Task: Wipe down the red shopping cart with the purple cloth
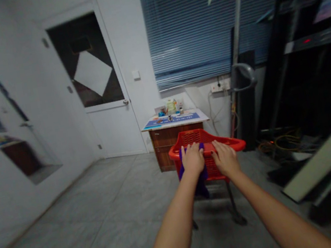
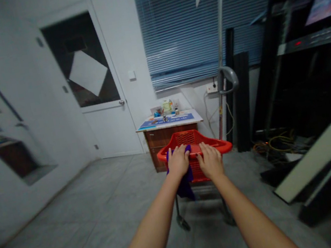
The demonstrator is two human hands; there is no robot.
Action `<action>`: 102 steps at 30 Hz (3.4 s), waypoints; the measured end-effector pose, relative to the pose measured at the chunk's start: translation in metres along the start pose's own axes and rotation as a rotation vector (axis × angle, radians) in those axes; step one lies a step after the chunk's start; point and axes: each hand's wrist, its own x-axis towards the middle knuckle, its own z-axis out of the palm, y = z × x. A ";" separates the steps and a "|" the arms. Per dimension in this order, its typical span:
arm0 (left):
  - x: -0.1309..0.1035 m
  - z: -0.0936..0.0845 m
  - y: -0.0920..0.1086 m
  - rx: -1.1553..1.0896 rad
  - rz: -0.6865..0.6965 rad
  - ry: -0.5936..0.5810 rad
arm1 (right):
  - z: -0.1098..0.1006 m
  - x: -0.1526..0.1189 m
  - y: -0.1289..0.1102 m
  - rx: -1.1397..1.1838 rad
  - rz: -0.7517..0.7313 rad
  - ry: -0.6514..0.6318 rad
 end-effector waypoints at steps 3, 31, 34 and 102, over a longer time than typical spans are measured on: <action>0.001 0.001 0.009 0.019 -0.009 0.019 | 0.002 0.000 -0.011 0.021 0.035 0.007; 0.000 -0.006 -0.028 0.017 0.082 -0.016 | -0.007 -0.009 -0.006 0.027 -0.039 -0.009; 0.002 -0.001 -0.011 0.029 0.151 -0.039 | -0.007 -0.008 -0.016 0.039 -0.012 -0.018; -0.002 -0.009 -0.030 -0.029 0.143 -0.033 | -0.012 -0.024 -0.029 -0.030 -0.077 -0.003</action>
